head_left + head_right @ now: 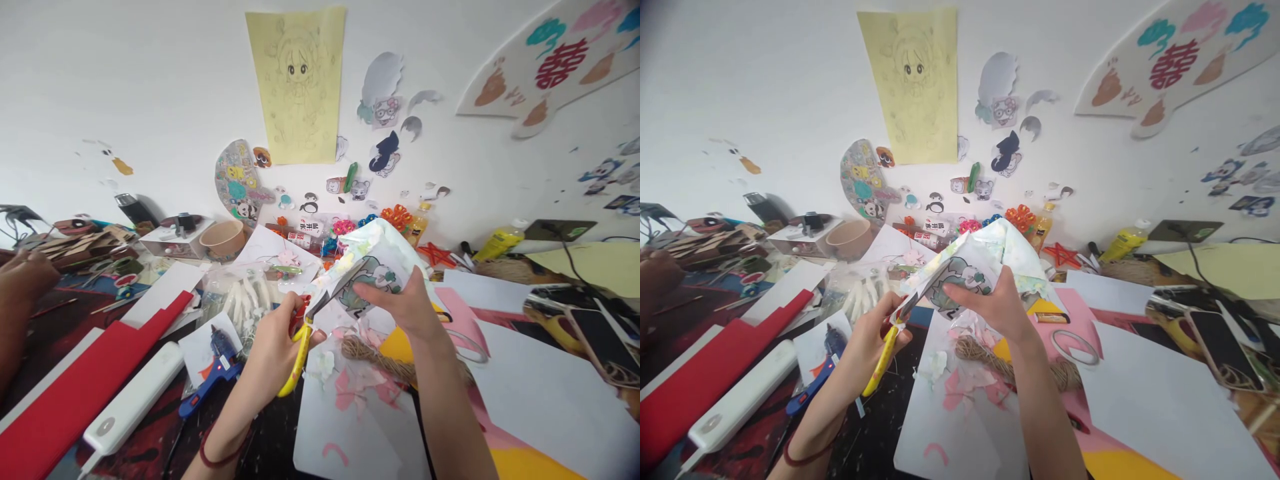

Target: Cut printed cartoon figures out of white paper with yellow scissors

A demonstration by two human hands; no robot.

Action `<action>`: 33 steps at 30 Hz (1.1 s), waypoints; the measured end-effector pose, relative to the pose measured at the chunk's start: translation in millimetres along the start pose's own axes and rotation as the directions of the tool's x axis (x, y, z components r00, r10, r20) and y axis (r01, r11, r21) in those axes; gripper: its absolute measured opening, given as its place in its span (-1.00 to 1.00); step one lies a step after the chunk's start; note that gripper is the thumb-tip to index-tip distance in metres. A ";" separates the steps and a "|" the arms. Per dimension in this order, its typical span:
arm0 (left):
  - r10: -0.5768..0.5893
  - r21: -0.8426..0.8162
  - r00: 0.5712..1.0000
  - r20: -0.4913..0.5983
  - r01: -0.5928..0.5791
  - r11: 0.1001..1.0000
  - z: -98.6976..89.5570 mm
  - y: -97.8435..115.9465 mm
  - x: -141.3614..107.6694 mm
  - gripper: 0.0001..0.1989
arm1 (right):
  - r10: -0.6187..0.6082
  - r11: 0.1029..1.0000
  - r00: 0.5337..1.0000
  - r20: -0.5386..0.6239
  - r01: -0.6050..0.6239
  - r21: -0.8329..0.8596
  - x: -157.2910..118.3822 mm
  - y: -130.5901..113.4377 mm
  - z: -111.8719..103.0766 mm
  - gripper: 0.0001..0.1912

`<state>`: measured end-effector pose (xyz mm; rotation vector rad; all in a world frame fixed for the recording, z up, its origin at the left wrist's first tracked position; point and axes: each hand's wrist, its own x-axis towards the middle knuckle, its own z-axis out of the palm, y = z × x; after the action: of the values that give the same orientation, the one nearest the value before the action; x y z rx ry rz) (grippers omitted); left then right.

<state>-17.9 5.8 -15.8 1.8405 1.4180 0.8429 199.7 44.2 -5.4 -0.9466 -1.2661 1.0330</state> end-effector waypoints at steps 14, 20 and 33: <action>-0.004 -0.035 1.000 0.007 0.005 0.999 1.2 -6.7 1.0 -0.70 | -0.018 0.998 0.999 0.033 0.020 -0.051 -1.8 -8.9 6.5 -0.66; 0.022 -0.022 1.000 -0.011 -0.022 1.000 -0.1 -5.3 -1.4 -0.74 | 0.015 0.999 0.997 0.077 -0.011 -0.047 -2.4 -9.8 7.9 -0.64; 0.059 -0.028 0.998 0.021 -0.058 0.998 1.5 -8.1 5.8 -0.71 | 0.037 0.997 0.993 0.113 -0.028 -0.079 3.2 -3.8 2.4 -0.58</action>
<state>-20.0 12.9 -22.7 1.8727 1.3383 0.8646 197.7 46.2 -0.7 -0.9811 -1.3977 1.0836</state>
